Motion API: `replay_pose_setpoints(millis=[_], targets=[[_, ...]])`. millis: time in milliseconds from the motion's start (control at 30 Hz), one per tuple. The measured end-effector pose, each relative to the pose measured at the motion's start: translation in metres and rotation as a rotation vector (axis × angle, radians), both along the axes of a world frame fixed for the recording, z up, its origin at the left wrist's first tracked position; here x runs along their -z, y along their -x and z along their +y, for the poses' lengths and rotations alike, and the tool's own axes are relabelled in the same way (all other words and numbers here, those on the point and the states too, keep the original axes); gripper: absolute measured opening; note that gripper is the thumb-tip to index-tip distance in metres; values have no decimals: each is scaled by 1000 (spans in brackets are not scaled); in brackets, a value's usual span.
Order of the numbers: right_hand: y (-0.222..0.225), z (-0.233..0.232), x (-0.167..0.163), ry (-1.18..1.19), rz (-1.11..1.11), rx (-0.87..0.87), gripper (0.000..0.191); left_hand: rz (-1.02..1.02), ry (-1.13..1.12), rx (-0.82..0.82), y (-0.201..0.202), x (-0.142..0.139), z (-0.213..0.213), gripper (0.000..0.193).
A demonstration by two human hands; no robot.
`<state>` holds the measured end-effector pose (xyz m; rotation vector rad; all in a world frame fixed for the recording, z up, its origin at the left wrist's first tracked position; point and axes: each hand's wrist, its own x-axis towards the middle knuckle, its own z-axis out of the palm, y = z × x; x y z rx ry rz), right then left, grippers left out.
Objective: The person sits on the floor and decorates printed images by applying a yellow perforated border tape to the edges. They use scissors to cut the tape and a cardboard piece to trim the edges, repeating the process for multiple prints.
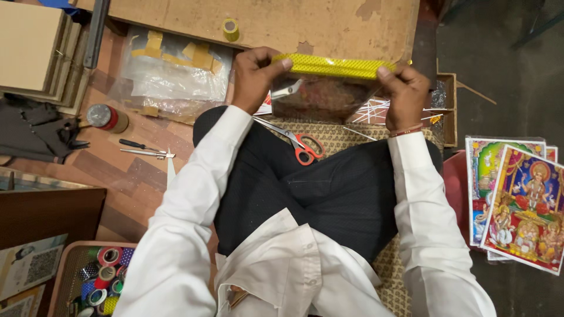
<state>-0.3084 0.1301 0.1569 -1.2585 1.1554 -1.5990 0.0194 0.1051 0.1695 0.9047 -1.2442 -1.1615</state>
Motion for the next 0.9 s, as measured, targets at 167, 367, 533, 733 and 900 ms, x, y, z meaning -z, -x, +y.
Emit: replay_pose_setpoints(millis=[167, 367, 533, 733, 900], targets=[[-8, 17, 19, -117, 32, -29, 11, -470, 172, -25, -5, -37, 14, 67], [-9, 21, 19, -127, 34, -37, 10, -1035, 404, 104, 40, -52, 10, 47], [-9, 24, 13, -108, 84, -26, 16, -1060, 407, 83, 63, -42, 2, 18], [-7, 25, 11, -153, 43, -20, 15, -1080, 383, 0, 76, -39, 3, 16], [-13, 24, 15, -121, -34, 41, 13, -1091, 293, 17, 80, -42, 4, 19]])
